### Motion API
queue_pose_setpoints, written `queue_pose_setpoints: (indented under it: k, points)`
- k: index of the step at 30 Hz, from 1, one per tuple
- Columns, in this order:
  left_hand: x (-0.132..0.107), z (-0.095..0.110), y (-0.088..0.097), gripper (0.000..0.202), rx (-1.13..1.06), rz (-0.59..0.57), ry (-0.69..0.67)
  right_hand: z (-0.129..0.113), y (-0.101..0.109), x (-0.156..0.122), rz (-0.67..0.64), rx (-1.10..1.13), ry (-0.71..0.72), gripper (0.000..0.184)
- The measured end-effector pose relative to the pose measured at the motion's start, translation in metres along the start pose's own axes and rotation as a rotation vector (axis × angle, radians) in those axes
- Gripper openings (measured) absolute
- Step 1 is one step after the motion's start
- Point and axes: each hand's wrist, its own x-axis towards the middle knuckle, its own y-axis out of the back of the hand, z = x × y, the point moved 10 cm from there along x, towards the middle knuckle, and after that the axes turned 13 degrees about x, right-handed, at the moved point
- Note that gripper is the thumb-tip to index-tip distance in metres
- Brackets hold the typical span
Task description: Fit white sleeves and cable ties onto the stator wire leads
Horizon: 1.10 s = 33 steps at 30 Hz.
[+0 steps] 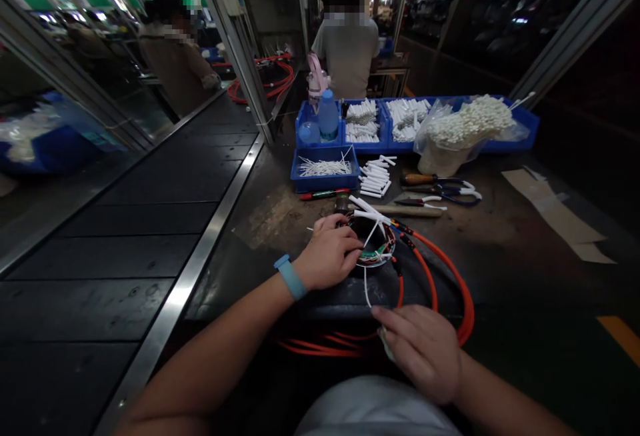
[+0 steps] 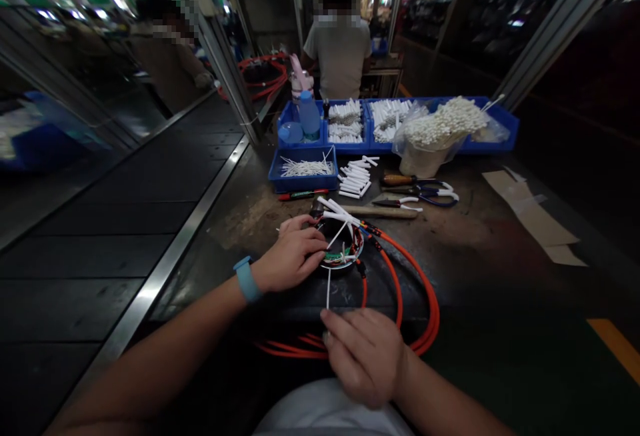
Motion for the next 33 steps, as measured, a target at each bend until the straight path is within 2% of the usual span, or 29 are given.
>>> queue_pose_setpoints:
  k: [3,6,8,10,12,14,16,21,25,29,33]
  points:
    - [-0.001,0.001,0.001,0.023,0.013,0.007,-0.023,-0.009,0.005,-0.005,0.048,0.165,-0.066,0.044]
    - [0.003,0.002,0.004,0.031,0.058,0.023,-0.02,-0.003,0.0,-0.007,0.058,0.125,-0.081,0.044]
    - [0.006,0.002,0.004,0.033,0.045,0.024,-0.005,0.014,-0.008,-0.005,0.034,0.062,-0.106,0.035]
    - [0.006,-0.001,0.001,0.026,-0.036,0.024,0.034,0.037,-0.014,-0.002,0.033,0.053,-0.166,0.027]
    - [0.004,-0.007,-0.003,0.015,-0.16,0.062,0.093,0.066,-0.013,-0.002,0.106,0.15,-0.31,0.02]
    - [-0.002,-0.011,-0.002,0.013,-0.252,0.151,0.124,0.093,-0.012,-0.008,0.215,0.307,-0.512,0.012]
    - [-0.007,-0.008,0.002,0.012,-0.271,0.248,0.072,0.109,-0.015,-0.015,0.28,0.448,-0.649,0.009]
    - [-0.013,0.014,0.017,0.022,-0.062,0.368,-0.149,0.115,-0.021,-0.02,0.309,0.642,-0.725,0.016]
    - [-0.013,0.013,0.024,0.023,0.098,0.43,-0.169,0.116,-0.023,-0.022,0.342,0.721,-0.751,0.018]
    - [-0.016,0.013,0.029,0.022,0.105,0.49,-0.169,0.116,-0.022,-0.022,0.332,0.698,-0.731,0.016]
    - [-0.02,0.024,0.032,0.018,0.131,0.527,-0.218,0.117,-0.022,-0.024,0.342,0.669,-0.741,0.014]
